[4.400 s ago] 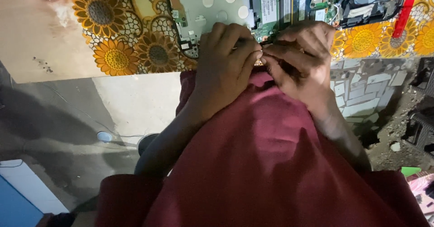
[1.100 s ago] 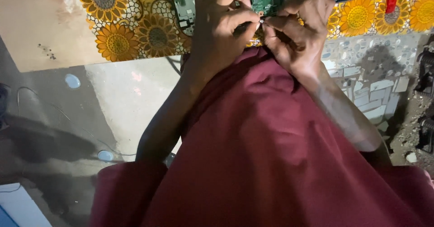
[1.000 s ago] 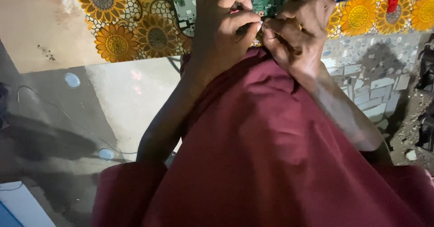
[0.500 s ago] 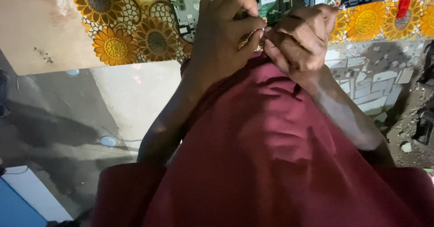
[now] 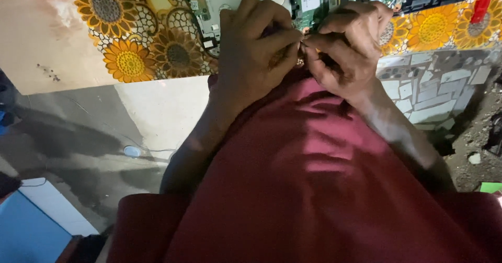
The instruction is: The person works on the internal components of a disassembled laptop, specifically focusing on the motherboard area. They use their hands to carefully manipulate and connect small wires and ribbon cables to the circuit board.
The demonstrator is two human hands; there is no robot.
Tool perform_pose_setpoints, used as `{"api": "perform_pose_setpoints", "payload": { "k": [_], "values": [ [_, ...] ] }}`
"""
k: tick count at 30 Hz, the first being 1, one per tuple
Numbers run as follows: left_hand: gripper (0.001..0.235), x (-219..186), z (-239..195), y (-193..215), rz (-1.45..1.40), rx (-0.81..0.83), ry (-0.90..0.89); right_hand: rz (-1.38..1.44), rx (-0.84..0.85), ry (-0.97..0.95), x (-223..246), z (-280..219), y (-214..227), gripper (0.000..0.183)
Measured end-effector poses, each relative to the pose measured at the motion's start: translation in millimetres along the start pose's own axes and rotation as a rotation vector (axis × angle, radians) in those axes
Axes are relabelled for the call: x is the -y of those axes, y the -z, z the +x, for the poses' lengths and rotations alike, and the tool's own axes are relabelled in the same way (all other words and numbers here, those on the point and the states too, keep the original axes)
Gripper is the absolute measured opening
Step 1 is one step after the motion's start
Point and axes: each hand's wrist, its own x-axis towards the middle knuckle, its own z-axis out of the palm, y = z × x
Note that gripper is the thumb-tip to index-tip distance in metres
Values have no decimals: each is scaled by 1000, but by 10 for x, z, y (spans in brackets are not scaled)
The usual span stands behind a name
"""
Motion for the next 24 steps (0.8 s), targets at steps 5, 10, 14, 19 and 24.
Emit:
{"api": "perform_pose_setpoints", "payload": {
  "k": [5, 10, 14, 19, 24],
  "values": [
    [7, -7, 1, 23, -7, 27, 20, 23, -20, 6, 18, 85, -8, 15],
    [7, -31, 16, 15, 0, 8, 31, 15, -24, 30, -37, 44, -28, 20],
    [12, -24, -10, 18, -23, 3, 40, -43, 40, -36, -106, -159, -87, 7],
    [15, -54, -18, 23, -5, -14, 76, -85, 15, -36, -44, -55, -83, 9],
    [23, -43, -37, 49, 103, 13, 111, -109, 69, -76, -12, -68, -59, 9]
  ]
}}
